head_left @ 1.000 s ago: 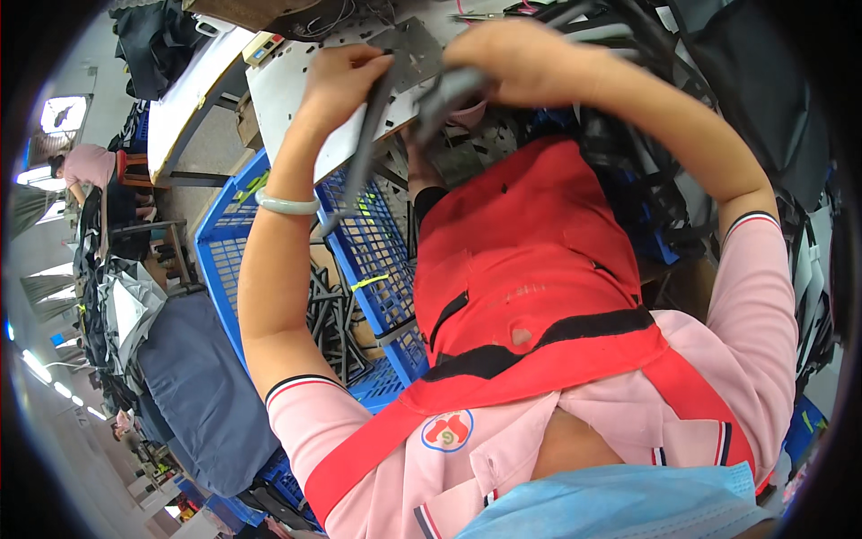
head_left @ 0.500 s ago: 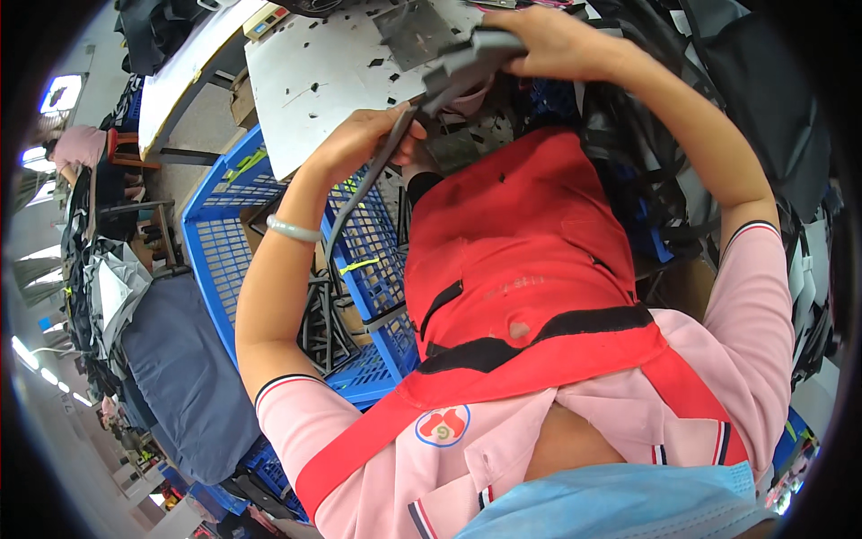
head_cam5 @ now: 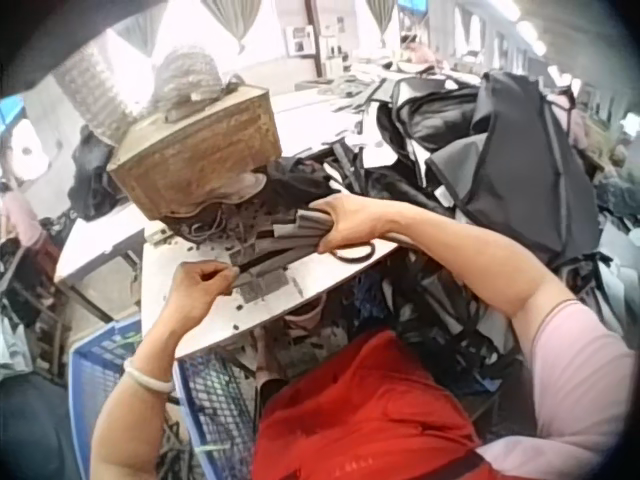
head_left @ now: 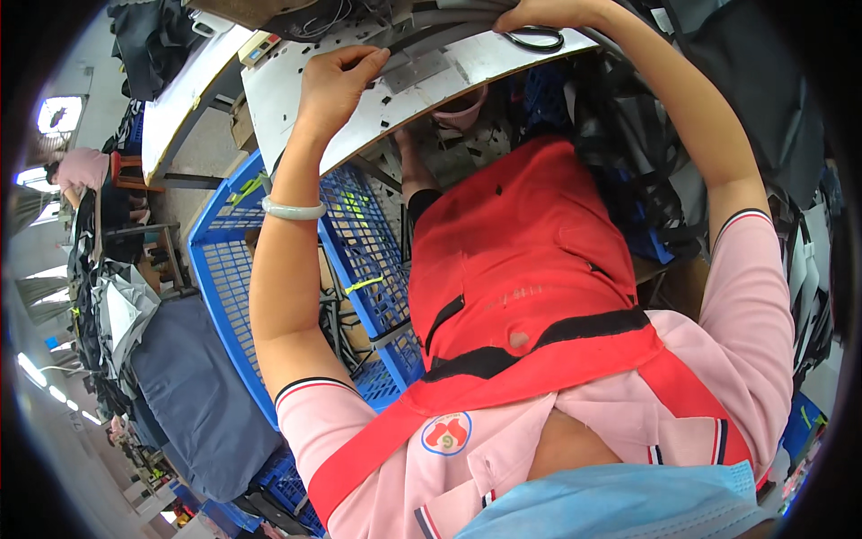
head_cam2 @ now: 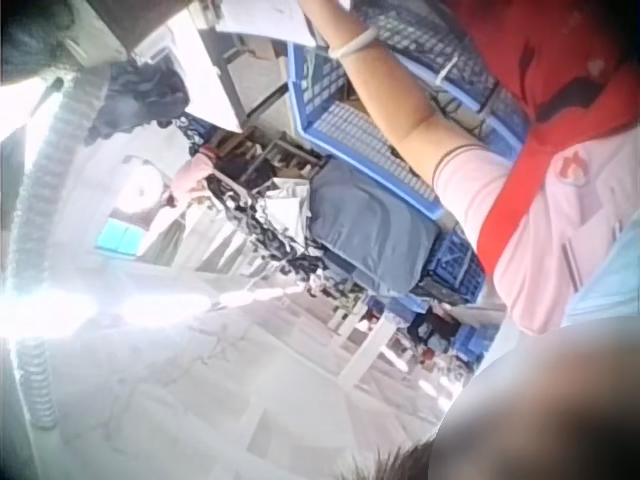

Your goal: The person is sewing and processing black fabric strips using an industrial sewing machine.

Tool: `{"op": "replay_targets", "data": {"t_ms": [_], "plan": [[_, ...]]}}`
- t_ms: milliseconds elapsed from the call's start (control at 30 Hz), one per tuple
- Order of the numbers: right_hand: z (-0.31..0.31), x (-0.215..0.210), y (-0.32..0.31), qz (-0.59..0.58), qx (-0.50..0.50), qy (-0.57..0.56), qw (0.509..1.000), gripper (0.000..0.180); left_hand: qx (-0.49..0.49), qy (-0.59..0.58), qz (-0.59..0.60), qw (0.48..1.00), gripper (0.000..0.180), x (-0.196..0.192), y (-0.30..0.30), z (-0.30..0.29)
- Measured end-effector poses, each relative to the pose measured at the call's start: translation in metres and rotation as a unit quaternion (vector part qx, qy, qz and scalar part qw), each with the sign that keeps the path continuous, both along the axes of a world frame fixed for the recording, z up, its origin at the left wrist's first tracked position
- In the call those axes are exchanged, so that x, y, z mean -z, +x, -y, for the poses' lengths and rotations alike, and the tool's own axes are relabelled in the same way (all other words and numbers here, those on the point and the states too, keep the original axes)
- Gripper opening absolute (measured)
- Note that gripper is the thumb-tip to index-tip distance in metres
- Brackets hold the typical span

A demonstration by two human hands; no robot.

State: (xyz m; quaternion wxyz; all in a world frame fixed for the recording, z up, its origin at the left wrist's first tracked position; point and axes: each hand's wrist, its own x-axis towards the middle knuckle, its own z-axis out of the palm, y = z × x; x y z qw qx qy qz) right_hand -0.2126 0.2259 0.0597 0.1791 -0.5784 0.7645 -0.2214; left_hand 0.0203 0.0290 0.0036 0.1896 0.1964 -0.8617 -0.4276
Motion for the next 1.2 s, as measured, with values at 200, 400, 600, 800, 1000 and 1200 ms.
{"op": "replay_targets", "data": {"t_ms": [200,400,600,800,1000,1200], "plan": [[0.006,-0.002,-0.009,0.043,0.006,0.0,0.999,0.049,-0.021,-0.015,0.012,1.0,0.031,-0.002,-0.015,0.009],[0.013,-0.003,-0.008,0.049,0.012,0.0,0.999,0.047,-0.026,-0.026,-0.002,0.999,0.03,0.004,-0.02,0.025],[0.023,0.001,-0.018,0.058,0.056,0.002,0.997,0.046,-0.041,-0.012,-0.015,0.999,0.029,0.0,-0.027,0.029],[0.006,0.002,-0.013,0.094,0.06,-0.005,0.994,0.048,-0.058,0.031,-0.056,0.996,0.026,0.001,-0.02,0.025],[-0.053,0.031,0.014,0.454,0.1,-0.069,0.883,0.032,-0.149,0.133,-0.074,0.977,0.031,0.03,0.014,0.069],[-0.197,0.115,0.074,0.526,0.106,0.099,0.838,0.041,-0.143,-0.199,0.144,0.959,0.038,0.094,0.031,0.047]]}}
